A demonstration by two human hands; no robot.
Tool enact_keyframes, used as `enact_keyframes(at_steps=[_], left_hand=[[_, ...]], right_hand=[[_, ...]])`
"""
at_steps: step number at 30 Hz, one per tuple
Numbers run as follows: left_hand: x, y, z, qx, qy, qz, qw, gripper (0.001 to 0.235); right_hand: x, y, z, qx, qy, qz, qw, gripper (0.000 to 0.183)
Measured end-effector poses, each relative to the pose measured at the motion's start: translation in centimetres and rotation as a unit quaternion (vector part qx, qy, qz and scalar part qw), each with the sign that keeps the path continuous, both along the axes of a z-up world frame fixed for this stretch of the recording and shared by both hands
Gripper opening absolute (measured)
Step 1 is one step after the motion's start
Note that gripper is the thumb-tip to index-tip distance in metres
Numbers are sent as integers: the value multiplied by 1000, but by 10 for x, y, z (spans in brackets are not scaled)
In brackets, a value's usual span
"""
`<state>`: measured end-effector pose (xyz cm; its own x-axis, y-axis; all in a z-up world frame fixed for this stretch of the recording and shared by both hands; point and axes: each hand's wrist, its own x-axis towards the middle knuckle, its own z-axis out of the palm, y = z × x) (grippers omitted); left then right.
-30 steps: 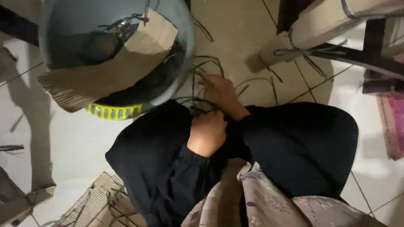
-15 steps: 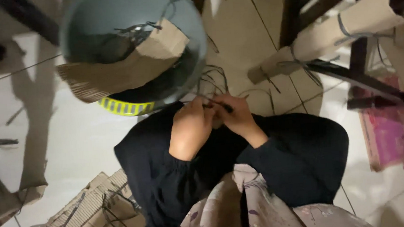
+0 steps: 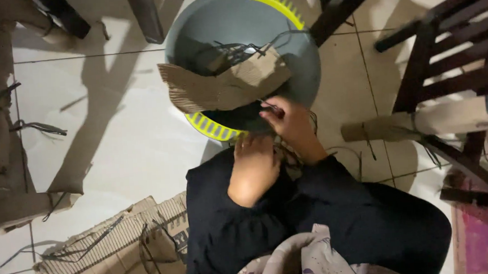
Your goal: The person sits on the floor and ties thin dark strings around cylindrical cardboard rolls. They pull the string, wrap it around the roll, and tie knots to secure the bundles. The person handles several rolls, moving them between the floor and a nearby basin.
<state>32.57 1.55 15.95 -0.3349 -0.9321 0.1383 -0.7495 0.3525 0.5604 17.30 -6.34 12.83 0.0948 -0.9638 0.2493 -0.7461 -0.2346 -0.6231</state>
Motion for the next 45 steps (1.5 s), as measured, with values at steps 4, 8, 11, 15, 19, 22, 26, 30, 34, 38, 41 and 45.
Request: enact_keyframes(at_steps=[4, 8, 11, 15, 19, 22, 26, 30, 34, 38, 41, 45], left_hand=[[1, -3, 9, 21, -1, 13, 1000, 32], [3, -13, 26, 130, -35, -25, 991, 35], [8, -23, 33, 184, -45, -30, 981, 37], [13, -31, 42, 235, -63, -46, 969, 41], [9, -37, 41, 275, -60, -56, 958, 45], [3, -29, 30, 228, -24, -33, 973, 44], [-7, -28, 39, 219, 0, -42, 975, 47], [-19, -20, 54, 191, 67, -65, 977, 56], [-37, -5, 69, 153, 90, -106, 978, 48], [-61, 9, 43, 77, 94, -148, 982, 53], [-83, 20, 42, 48, 94, -175, 979, 53], [-107, 40, 28, 46, 124, -205, 970, 42]], right_hand=[[21, -44, -8, 48, 9, 101, 994, 41], [62, -78, -26, 316, 185, 83, 927, 71], [70, -103, -76, 330, 256, 108, 902, 71], [84, -116, -76, 291, 247, 99, 919, 50], [53, -107, -90, 48, 151, 6, 987, 20], [19, -94, -42, -95, 57, -49, 993, 25], [-21, -57, 60, -107, -39, -82, 990, 12], [-83, -10, 88, -128, -86, -90, 984, 8], [-104, 54, 111, -129, -175, -112, 970, 25], [-121, 107, 139, -174, -245, -120, 946, 25], [-141, 143, 123, -191, -276, -147, 930, 16], [-164, 182, 81, -214, -260, -179, 924, 13]])
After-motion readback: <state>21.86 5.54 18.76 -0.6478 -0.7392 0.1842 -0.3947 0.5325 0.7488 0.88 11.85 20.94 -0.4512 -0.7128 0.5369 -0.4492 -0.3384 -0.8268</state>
